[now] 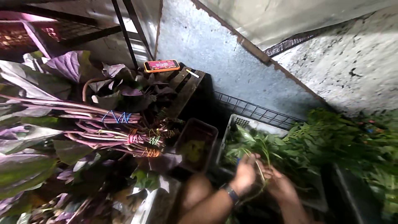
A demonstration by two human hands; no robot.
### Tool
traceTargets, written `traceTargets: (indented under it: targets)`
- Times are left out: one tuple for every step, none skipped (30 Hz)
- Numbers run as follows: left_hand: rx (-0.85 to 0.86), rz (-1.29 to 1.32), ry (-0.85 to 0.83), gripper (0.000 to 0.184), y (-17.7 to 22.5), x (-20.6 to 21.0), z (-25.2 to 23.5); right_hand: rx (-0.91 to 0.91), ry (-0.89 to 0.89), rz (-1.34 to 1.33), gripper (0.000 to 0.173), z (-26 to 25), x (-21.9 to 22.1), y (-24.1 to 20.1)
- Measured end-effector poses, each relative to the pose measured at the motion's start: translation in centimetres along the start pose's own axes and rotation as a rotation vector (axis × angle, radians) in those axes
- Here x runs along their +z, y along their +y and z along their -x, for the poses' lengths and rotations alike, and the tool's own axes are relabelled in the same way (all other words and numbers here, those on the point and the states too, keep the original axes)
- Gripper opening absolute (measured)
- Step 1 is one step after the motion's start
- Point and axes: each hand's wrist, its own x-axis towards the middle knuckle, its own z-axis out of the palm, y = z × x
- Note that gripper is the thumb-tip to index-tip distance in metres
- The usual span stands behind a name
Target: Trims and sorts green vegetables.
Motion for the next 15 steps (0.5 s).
traceTargets:
  targets:
    - [-0.016,0.051,0.000,0.037,0.0,0.1,0.1,-0.002,0.000,-0.015,0.040,0.2,-0.1,0.2]
    - [-0.027,0.096,0.000,0.037,-0.1,0.3,0.3,-0.005,0.007,-0.045,0.042,0.5,0.0,0.3]
    - [-0.039,0.146,0.002,0.038,-0.1,0.5,0.5,-0.009,0.009,-0.081,0.042,0.7,0.0,0.3]
    - [-0.053,0.200,0.000,0.039,0.0,0.7,0.6,-0.012,-0.004,-0.133,0.041,0.9,0.0,0.1]
    - [-0.065,0.254,-0.004,0.040,0.0,0.9,0.7,-0.021,-0.029,-0.184,0.039,1.0,0.1,-0.1]
    - [-0.076,0.310,-0.010,0.040,0.2,1.2,0.9,-0.032,-0.062,-0.227,0.036,1.2,0.3,-0.4]
    - [-0.083,0.357,-0.017,0.040,0.4,1.4,1.0,-0.044,-0.074,-0.268,0.034,1.4,0.7,-0.7]
    - [-0.079,0.391,-0.026,0.039,0.7,1.6,1.2,-0.056,-0.073,-0.297,0.032,1.7,1.2,-1.0]
    - [-0.065,0.410,-0.027,0.039,1.2,1.8,1.3,-0.079,-0.050,-0.311,0.029,2.0,1.8,-1.4]
    - [-0.045,0.424,-0.026,0.038,1.5,2.0,1.3,-0.107,-0.023,-0.315,0.027,2.3,2.4,-1.9]
    - [-0.028,0.439,-0.023,0.037,1.8,2.1,1.3,-0.137,0.001,-0.317,0.025,2.6,2.9,-2.2]
    - [-0.013,0.458,-0.025,0.037,2.0,2.2,1.4,-0.164,0.021,-0.321,0.024,2.7,3.3,-2.5]
    - [-0.002,0.476,-0.026,0.037,2.2,2.1,1.4,-0.194,0.028,-0.323,0.023,2.8,3.6,-2.7]
    - [0.006,0.491,-0.014,0.038,2.6,2.1,1.5,-0.232,0.032,-0.312,0.023,2.9,3.8,-3.0]
    - [0.015,0.495,0.018,0.038,3.1,1.8,1.5,-0.282,0.047,-0.291,0.022,3.0,3.9,-3.5]
